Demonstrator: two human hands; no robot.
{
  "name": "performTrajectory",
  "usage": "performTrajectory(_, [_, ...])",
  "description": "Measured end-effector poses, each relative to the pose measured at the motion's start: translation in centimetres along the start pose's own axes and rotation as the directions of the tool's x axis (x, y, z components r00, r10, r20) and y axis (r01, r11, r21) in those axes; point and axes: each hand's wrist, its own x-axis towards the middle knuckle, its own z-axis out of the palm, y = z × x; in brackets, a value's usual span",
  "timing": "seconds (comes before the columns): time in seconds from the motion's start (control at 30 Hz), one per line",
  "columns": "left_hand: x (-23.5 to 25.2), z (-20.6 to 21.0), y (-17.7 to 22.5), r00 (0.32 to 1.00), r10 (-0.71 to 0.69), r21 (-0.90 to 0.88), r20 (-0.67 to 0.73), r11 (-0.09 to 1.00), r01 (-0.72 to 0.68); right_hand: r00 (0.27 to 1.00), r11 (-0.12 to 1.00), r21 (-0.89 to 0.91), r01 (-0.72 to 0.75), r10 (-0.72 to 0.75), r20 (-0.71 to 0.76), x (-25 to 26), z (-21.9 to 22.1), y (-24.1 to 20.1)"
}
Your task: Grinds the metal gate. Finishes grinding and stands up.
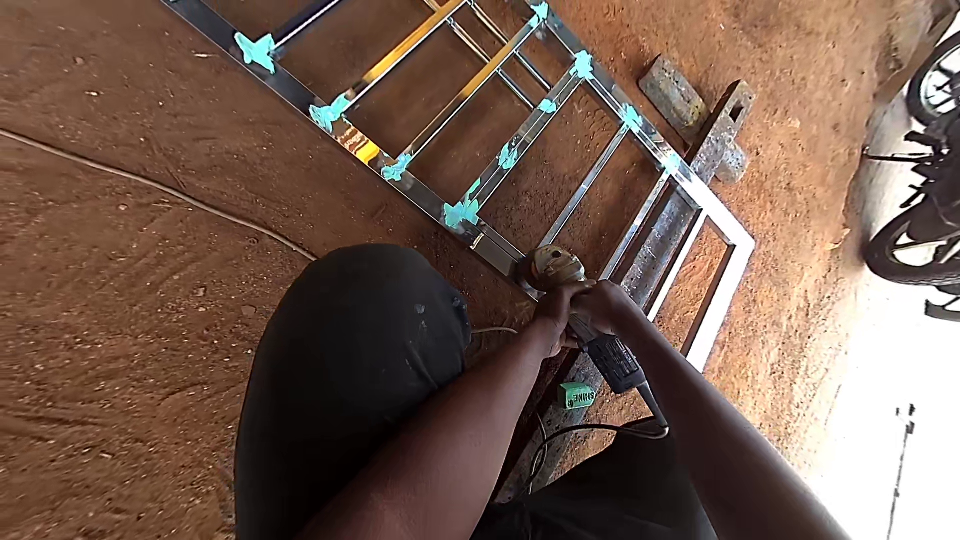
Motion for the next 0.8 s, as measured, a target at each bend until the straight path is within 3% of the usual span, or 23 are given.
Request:
performTrajectory(0.13, [-0.1, 0.7, -1.6, 1.0, -0.012, 0.045, 0.018, 0.999, 0.011, 1.0, 0.999, 0.044, -0.023, 0.023, 0.02, -0.3, 0.6, 2.0])
performTrajectory(0.33, [-0.1, -0.1, 0.5, 1.0, -0.011, 0.071, -0.014, 0.997, 0.012, 1.0, 0.997, 0.074, -0.003, 0.002, 0.01, 0.2, 0.1, 0.1])
performTrajectory(0.43, [-0.6, 0.2, 0.2, 0.999, -0.038, 0.098, 0.032, 0.995, 0.034, 0.999, 0.995, 0.09, -0.035, 0.035, 0.01, -0.7, 0.2, 0.6])
performTrajectory(0.63, [0.2, 0.0, 0.3, 1.0, 0.021, 0.04, -0.009, 0.999, -0.02, 1.0, 0.999, 0.044, -0.006, 0.006, 0.014, 0.0, -0.2, -0.1])
performTrajectory(0.8, [-0.9, -0.1, 0.0, 1.0, -0.02, 0.11, 0.024, 0.994, 0.018, 0.999, 0.991, 0.132, -0.037, 0.036, 0.014, -0.5, 1.0, 1.0])
